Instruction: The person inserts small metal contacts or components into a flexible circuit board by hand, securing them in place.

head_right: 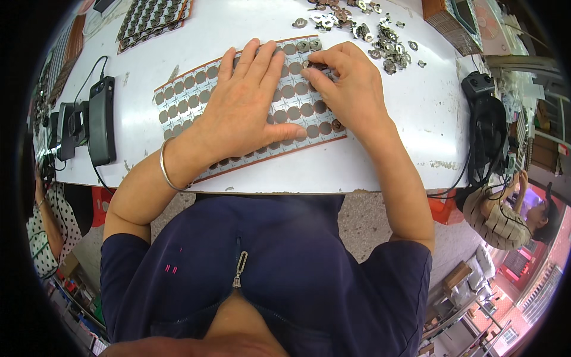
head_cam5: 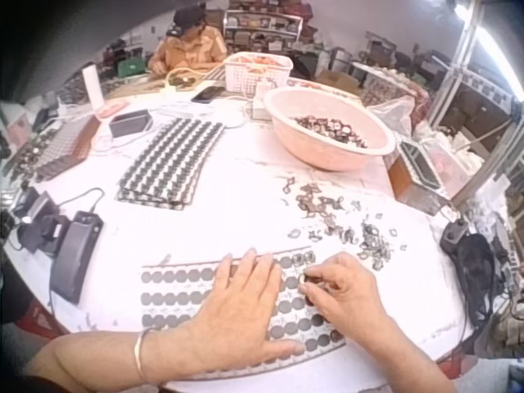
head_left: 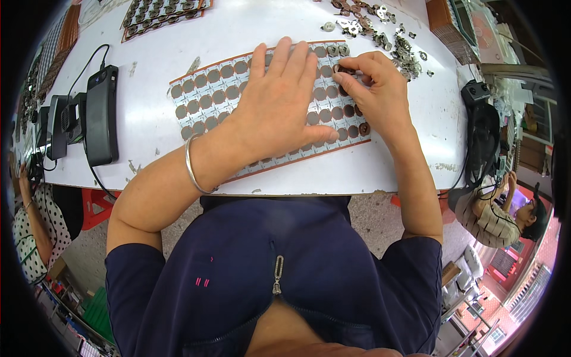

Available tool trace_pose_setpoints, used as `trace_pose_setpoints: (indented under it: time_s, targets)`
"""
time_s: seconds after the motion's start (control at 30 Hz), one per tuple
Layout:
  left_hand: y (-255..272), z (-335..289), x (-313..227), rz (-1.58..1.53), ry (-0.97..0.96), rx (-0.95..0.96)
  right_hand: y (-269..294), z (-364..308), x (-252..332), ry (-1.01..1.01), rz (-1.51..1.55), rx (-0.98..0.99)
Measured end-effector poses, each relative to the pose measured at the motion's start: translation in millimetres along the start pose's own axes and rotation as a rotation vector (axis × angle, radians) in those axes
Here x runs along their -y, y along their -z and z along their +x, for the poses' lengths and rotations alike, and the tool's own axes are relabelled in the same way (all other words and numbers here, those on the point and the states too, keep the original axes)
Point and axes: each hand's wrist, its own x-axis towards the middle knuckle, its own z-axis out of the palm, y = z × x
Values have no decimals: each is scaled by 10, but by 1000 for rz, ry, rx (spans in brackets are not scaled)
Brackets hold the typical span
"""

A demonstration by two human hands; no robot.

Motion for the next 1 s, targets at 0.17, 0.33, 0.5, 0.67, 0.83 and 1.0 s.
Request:
trace_pose_setpoints:
  time_s: [0.17, 0.33, 0.5, 0.67, 0.83, 1.0]
  targets:
    - [15, 42, -36, 6, -17, -1, -36, -40, -58, 39, 44, -38]
    - [15, 34, -22, 20, 9, 62, -76, -110, -43, 218, -113, -142]
    - [49, 24, -28, 20, 13, 68, 121, -277, -225, 171, -180, -256]
    - [66, 38, -38, 42, 9, 100, 590, -231, -653, -236, -177, -244]
    - [54, 41, -29, 51, 20, 115, 487, -11, -630, -122, -230, -203]
    - [50, 33, -23, 24, -3, 88, 448, 28, -639, -60, -230, -131]
